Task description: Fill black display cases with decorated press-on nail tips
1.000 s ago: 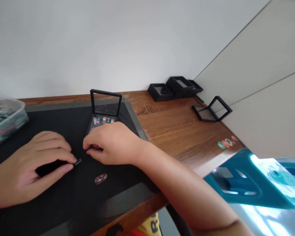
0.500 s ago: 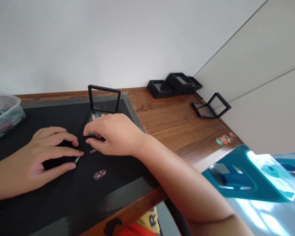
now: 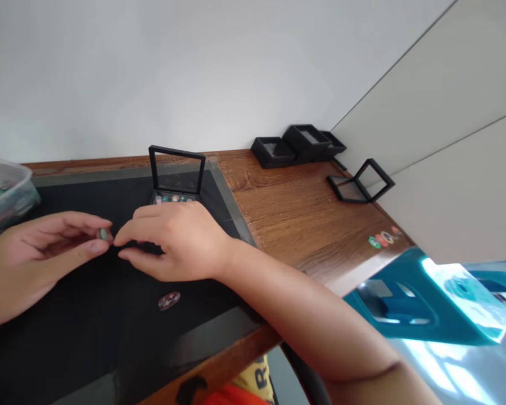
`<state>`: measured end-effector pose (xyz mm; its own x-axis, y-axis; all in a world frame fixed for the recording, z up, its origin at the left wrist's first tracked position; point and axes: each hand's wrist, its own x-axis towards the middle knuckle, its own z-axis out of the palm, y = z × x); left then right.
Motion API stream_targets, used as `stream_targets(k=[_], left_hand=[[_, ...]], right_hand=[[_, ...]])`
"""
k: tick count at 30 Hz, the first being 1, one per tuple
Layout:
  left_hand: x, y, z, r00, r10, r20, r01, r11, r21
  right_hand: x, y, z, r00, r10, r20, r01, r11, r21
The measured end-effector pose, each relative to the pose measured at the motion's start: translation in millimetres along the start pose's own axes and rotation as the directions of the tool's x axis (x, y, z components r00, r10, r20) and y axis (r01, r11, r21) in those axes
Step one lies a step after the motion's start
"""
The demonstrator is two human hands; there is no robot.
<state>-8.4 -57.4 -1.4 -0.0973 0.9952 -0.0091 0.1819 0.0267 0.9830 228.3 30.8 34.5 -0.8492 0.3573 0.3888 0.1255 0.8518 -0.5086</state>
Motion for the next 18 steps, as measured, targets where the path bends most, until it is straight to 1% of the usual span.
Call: stream_targets(k=[2, 4, 6, 9, 11, 15, 18], left_hand=[[-0.6, 2.7, 4.2, 0.998, -0.02, 0.055, 0.023, 0.997, -0.067], [-1.0, 2.5, 6.9, 0.995, -0.047, 0.086, 0.057, 0.992, -0.116], [-1.2, 0.2, 7.3, 0.989, -0.116, 0.094, 0.132, 0.975, -0.179], [-1.4, -3.1, 4.5, 0.962, -0.257, 0.092, 0.272, 0.913, -0.305], [-1.8, -3.2, 2.2, 0.948, -0.304, 0.096, 0.318, 0.877, -0.36], [-3.1, -0.5, 2.9, 0.941, -0.322, 0.108, 0.338, 0.857, -0.389], [-4.5, -0.2, 6.2, 0.961, -0.266, 0.077, 0.276, 0.887, -0.37]], right_hand=[[0.1, 1.5, 6.5, 1.0, 0.003, -0.025, -0.001, 0.999, 0.051], [0.1, 2.5, 11.0, 0.999, 0.012, -0.039, -0.01, 0.997, 0.07], [0.0, 2.6, 13.4, 0.998, 0.015, -0.069, -0.01, 0.998, 0.065], [0.1, 1.6, 14.6, 0.991, -0.003, -0.135, 0.01, 0.998, 0.057], [0.3, 0.1, 14.9, 0.985, -0.003, -0.171, 0.013, 0.998, 0.058], [0.6, -4.0, 15.9, 0.98, 0.067, -0.188, -0.057, 0.996, 0.062], [-0.2, -5.1, 18.8, 0.974, 0.06, -0.217, -0.044, 0.996, 0.076]])
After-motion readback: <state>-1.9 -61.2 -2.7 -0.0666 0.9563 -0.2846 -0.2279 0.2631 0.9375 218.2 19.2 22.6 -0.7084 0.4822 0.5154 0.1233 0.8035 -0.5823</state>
